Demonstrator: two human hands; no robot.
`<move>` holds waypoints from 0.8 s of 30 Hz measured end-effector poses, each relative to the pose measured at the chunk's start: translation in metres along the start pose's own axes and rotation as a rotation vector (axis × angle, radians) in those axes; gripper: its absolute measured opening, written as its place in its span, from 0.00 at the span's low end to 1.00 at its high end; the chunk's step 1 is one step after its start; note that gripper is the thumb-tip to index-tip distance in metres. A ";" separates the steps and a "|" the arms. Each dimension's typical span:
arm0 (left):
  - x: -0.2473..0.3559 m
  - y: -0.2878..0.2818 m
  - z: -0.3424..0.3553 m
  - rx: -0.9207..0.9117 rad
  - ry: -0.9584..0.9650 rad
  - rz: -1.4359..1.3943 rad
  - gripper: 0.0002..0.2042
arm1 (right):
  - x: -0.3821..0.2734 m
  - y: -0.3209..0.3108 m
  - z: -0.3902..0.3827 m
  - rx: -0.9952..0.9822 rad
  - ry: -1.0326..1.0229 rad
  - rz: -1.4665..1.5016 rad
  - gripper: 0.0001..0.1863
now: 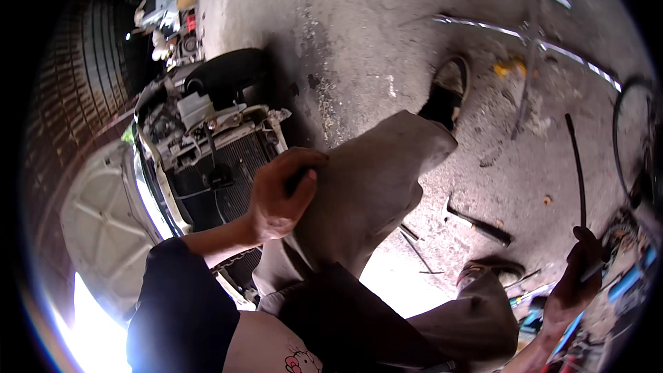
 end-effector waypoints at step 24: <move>-0.164 -0.074 0.053 0.299 -0.526 -0.579 0.13 | -0.207 0.363 0.293 -0.622 -0.564 -1.081 0.07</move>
Point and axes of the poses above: each hand's wrist, its own z-axis towards the middle knuckle, its own y-axis out of the palm, x = y × z, the point moved 9 cm from there along z, towards the middle knuckle, and after that the axes turned 5 degrees about x, right-handed, at the moved point
